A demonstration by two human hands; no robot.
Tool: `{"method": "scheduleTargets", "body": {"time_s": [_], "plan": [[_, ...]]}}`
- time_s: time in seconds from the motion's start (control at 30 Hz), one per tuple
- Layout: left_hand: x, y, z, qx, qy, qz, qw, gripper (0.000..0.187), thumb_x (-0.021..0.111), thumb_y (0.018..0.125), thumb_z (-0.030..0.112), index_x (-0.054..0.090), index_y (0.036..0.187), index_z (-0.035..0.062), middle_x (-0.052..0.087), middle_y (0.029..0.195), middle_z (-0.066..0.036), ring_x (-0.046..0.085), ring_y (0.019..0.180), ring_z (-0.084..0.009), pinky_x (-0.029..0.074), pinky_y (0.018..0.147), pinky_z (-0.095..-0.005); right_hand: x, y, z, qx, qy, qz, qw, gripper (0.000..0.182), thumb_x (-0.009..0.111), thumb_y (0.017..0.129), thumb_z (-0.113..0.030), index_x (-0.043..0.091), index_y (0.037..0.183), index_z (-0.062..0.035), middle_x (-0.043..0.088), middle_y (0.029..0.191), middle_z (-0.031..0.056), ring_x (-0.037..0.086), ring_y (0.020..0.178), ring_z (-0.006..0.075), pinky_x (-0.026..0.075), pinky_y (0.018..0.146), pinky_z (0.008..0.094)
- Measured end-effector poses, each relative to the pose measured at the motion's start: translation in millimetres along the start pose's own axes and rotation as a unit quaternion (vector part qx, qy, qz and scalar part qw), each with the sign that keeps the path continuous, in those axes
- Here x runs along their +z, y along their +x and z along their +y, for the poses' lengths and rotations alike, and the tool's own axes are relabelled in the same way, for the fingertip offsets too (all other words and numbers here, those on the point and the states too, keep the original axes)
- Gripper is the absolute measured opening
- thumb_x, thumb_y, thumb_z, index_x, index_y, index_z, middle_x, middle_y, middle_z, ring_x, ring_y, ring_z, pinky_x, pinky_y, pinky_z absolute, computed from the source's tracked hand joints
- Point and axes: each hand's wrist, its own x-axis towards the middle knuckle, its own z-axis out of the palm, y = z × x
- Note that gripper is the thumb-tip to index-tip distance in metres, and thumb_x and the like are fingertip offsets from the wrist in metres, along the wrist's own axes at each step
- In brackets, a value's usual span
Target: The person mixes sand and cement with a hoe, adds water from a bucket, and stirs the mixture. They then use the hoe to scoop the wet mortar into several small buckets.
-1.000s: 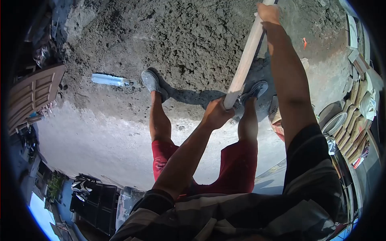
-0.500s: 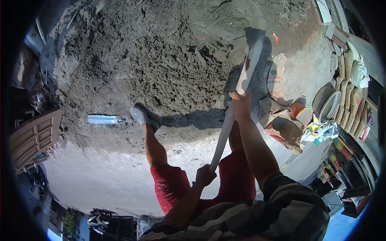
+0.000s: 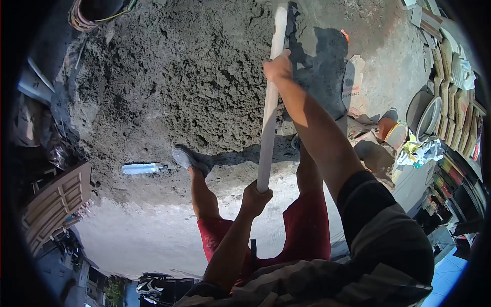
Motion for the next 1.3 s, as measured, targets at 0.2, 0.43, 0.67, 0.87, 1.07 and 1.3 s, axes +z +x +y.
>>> {"method": "scheduleTargets", "body": {"time_s": [0.2,0.43,0.67,0.87,1.07,1.3], "plan": [[28.8,-105.9,-168.9,-0.23,0.154,-0.05,0.96,0.033,0.072,0.071,0.023,0.061,0.094,0.0027,0.066,0.084,-0.014,0.066,0.08,-0.0324,0.052,0.072,-0.0423,86.1,-183.6,150.8,0.014,0.119,-0.066,0.991,0.056,0.069,0.079,-0.014,0.032,0.12,-0.0018,0.062,0.09,0.0206,0.065,0.082,0.0331,0.052,0.073,0.0445],[23.7,-22.0,-21.6,0.041,0.242,-0.101,0.964,0.033,0.069,0.076,0.028,0.059,0.095,0.0032,0.065,0.08,-0.019,0.065,0.078,-0.0355,0.05,0.07,-0.0432,-63.5,-48.6,121.1,0.079,0.518,-0.084,0.848,0.041,0.064,0.082,-0.011,0.042,0.117,-0.0081,0.052,0.082,0.0076,0.056,0.058,0.0205,0.051,0.052,0.0358],[-18.5,72.9,143.3,0.076,0.438,0.032,0.895,0.03,0.068,0.077,0.02,0.059,0.103,0.0062,0.069,0.092,-0.017,0.067,0.089,-0.0352,0.051,0.08,-0.047,-16.8,148.9,110.4,0.149,0.435,-0.004,0.888,0.026,0.065,0.088,-0.024,0.06,0.096,0.0001,0.058,0.077,0.0081,0.058,0.06,0.0218,0.049,0.058,0.0384],[-78.4,-79.2,18.7,-0.085,0.49,-0.016,0.868,0.027,0.064,0.081,0.023,0.058,0.103,0.0088,0.069,0.088,-0.016,0.068,0.085,-0.0351,0.054,0.075,-0.0491,102.8,-53.2,159.1,0.314,0.173,-0.064,0.931,0.071,0.077,0.078,-0.022,0.033,0.13,-0.001,0.053,0.125,0.0235,0.058,0.109,0.0395,0.053,0.087,0.0495],[-181.4,-186.6,-75.3,-0.15,0.561,0.011,0.814,0.023,0.066,0.079,0.029,0.065,0.095,0.0135,0.07,0.088,-0.01,0.069,0.081,-0.0324,0.056,0.073,-0.0431,144.7,-247.3,144.1,0.286,0.518,-0.041,0.805,0.072,0.069,0.072,0.004,0.03,0.131,-0.0118,0.047,0.114,0.0134,0.058,0.087,0.0287,0.055,0.061,0.0425],[-171.2,-93.7,-9.8,-0.022,0.535,0.106,0.838,0.019,0.065,0.079,0.027,0.065,0.091,0.0116,0.068,0.084,-0.013,0.069,0.077,-0.0322,0.055,0.068,-0.0456,58.6,-127.2,57.5,0.113,0.544,-0.008,0.831,0.054,0.063,0.072,0.003,0.04,0.12,-0.0073,0.051,0.096,0.0093,0.058,0.079,0.0255,0.054,0.062,0.0406]]}}
